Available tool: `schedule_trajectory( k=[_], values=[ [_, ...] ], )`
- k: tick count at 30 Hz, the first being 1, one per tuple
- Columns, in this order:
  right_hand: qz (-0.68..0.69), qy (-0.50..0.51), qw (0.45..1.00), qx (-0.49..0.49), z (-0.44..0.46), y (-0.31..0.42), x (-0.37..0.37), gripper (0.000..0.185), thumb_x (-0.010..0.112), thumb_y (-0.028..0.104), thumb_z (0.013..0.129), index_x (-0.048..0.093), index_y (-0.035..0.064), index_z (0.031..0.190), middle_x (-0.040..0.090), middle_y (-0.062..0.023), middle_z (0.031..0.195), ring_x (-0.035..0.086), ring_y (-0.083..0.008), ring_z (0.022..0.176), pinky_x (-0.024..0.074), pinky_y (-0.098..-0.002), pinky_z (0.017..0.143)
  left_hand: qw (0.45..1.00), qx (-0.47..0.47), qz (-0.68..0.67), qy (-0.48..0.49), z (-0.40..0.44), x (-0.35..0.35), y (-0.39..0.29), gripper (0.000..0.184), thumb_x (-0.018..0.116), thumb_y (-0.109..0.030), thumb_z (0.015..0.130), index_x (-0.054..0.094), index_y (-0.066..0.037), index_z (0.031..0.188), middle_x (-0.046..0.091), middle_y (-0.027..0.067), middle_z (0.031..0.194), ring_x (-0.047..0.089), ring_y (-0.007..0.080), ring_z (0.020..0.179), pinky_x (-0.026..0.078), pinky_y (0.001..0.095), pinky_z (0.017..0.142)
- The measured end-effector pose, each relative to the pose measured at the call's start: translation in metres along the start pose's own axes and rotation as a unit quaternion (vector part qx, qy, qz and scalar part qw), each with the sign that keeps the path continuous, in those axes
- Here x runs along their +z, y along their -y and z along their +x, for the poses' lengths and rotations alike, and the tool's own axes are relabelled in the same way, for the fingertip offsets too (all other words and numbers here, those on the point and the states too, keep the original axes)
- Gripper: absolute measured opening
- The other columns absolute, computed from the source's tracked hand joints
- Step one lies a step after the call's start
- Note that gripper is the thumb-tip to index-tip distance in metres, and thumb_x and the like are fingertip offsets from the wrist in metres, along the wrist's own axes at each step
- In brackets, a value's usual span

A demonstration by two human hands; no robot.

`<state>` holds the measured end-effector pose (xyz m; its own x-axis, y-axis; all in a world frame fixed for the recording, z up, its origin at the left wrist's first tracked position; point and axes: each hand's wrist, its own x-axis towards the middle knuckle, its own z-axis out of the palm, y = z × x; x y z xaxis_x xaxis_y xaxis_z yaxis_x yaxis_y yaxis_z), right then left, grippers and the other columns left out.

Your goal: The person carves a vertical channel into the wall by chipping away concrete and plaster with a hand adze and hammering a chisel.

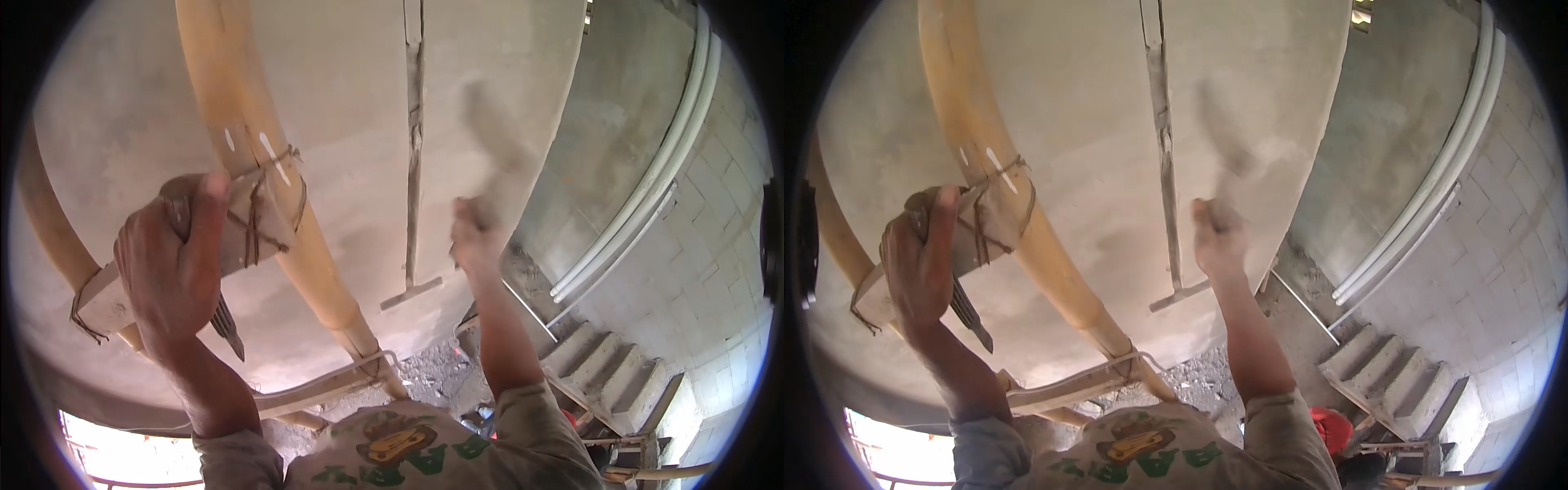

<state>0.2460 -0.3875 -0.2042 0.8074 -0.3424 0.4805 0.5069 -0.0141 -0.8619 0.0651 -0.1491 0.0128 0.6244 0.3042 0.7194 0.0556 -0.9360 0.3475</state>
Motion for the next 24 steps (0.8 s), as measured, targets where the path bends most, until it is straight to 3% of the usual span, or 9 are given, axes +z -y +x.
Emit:
schedule_trajectory(
  k=[3,6,12,16,19,22,24],
  values=[
    [-0.194,0.171,0.945,0.2,-0.002,0.006,-0.006,0.022,0.064,0.016,0.088,0.056,0.0036,0.071,0.053,0.0004,0.06,0.05,-0.0093,0.047,0.0393,-0.0273,0.042,1.0,0.017,-0.001,0.002,0.001,-0.001,-0.001,0.055,0.055,-0.049,0.089,0.063,0.004,0.073,0.047,0.0184,0.053,0.046,0.0329,0.053,0.04,0.042,0.061],
    [-0.121,0.173,0.946,0.244,-0.009,0.03,-0.016,0.025,0.066,0.02,0.088,0.058,0.0018,0.073,0.054,0.0007,0.063,0.05,-0.0093,0.047,0.0403,-0.0271,0.042,1.0,0.019,0.006,-0.006,-0.004,0.001,0.003,0.056,0.055,-0.049,0.089,0.063,0.004,0.073,0.046,0.0176,0.052,0.045,0.0321,0.053,0.04,0.0412,0.06],
    [-0.011,0.056,0.998,-0.029,-0.009,0.082,-0.021,0.023,0.064,0.021,0.09,0.061,-0.0001,0.082,0.054,-0.0007,0.064,0.053,-0.0095,0.054,0.0443,-0.0248,0.049,1.0,0.003,-0.004,-0.01,0.0,0.003,0.001,0.055,0.054,-0.049,0.089,0.064,0.003,0.075,0.05,0.0151,0.053,0.048,0.0308,0.053,0.041,0.0408,0.061],
    [0.085,-0.011,0.993,-0.077,-0.012,0.058,-0.005,0.022,0.063,0.02,0.089,0.061,0.0,0.08,0.055,-0.003,0.064,0.055,-0.0093,0.058,0.045,-0.0246,0.053,1.0,-0.005,-0.017,-0.022,-0.001,0.004,0.0,0.054,0.055,-0.049,0.089,0.064,0.003,0.075,0.05,0.0139,0.053,0.048,0.0302,0.053,0.04,0.0405,0.061],
    [-0.198,0.061,0.978,-0.029,-0.011,-0.017,0.006,0.021,0.066,0.018,0.086,0.063,-0.0016,0.081,0.051,-0.0037,0.054,0.051,-0.0089,0.048,0.0417,-0.028,0.046,1.0,-0.006,-0.002,-0.013,0.003,0.0,-0.003,0.051,0.056,-0.046,0.088,0.066,0.003,0.078,0.05,0.0136,0.053,0.048,0.029,0.053,0.04,0.0397,0.06],
    [-0.12,0.136,0.95,0.253,-0.016,0.0,-0.01,0.026,0.069,0.022,0.083,0.064,-0.0034,0.083,0.049,-0.0035,0.052,0.051,-0.0094,0.048,0.0419,-0.0309,0.046,1.0,0.01,-0.01,-0.007,0.004,0.002,-0.001,0.048,0.058,-0.044,0.088,0.067,0.003,0.082,0.05,0.0132,0.053,0.048,0.0268,0.053,0.04,0.0387,0.06],
    [-0.169,0.107,0.969,0.146,-0.027,0.005,-0.016,0.024,0.068,0.02,0.084,0.063,-0.0024,0.077,0.049,-0.0019,0.052,0.049,-0.0087,0.047,0.0398,-0.0292,0.044,1.0,0.014,-0.002,0.003,-0.004,-0.001,0.003,0.048,0.058,-0.043,0.089,0.067,0.003,0.083,0.05,0.0129,0.053,0.047,0.0254,0.052,0.04,0.0383,0.059]
  ],
)
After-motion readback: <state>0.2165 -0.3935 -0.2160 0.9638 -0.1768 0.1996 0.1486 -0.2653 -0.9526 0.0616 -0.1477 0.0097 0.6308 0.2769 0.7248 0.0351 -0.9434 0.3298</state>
